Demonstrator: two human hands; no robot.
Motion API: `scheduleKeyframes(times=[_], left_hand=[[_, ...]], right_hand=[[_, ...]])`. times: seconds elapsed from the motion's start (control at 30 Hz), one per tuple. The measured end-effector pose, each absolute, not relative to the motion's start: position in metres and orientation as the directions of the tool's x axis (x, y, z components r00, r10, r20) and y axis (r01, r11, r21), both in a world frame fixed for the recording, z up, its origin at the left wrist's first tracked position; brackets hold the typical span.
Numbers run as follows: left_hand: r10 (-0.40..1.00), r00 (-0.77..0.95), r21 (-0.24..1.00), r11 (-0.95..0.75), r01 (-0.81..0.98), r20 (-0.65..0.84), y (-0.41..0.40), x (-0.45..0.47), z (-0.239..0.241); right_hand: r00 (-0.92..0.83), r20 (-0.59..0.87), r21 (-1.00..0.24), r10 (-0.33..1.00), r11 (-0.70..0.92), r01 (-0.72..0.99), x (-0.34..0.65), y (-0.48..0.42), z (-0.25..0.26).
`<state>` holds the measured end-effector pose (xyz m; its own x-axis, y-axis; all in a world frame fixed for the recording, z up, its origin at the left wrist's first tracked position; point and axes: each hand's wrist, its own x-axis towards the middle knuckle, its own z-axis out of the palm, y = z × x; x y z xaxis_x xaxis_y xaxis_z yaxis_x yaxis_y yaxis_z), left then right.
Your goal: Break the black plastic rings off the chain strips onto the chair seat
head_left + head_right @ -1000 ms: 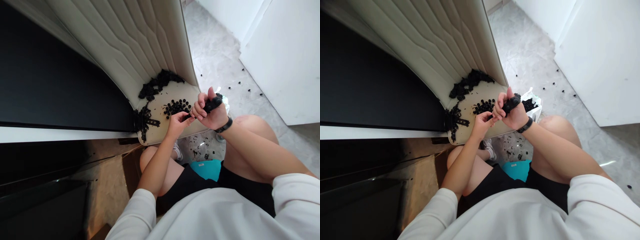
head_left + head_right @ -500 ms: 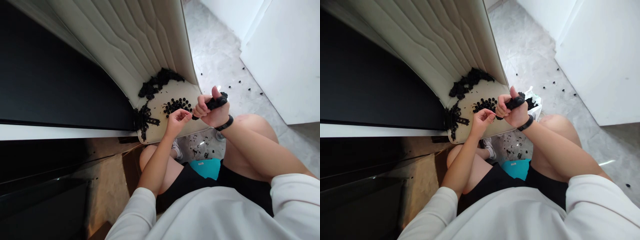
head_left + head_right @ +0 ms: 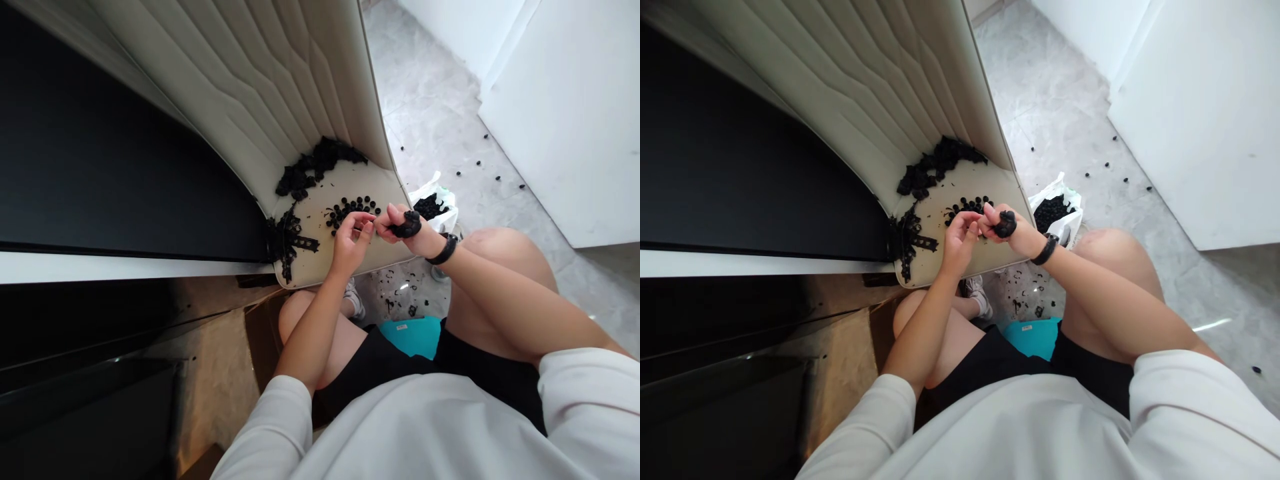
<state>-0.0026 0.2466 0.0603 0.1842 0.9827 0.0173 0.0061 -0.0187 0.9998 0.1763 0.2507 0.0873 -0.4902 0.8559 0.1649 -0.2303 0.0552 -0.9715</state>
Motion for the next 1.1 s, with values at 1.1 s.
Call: scheduleKeyframes(times=[1.1], left_hand=[[0.779, 0.392, 0.77, -0.597, 0.225, 0.489, 0.256, -0.024, 0.059]], right_hand=[[-0.396, 0.053, -0.916, 0.917, 0.202, 0.346, 0.17, 0.254, 0.076]])
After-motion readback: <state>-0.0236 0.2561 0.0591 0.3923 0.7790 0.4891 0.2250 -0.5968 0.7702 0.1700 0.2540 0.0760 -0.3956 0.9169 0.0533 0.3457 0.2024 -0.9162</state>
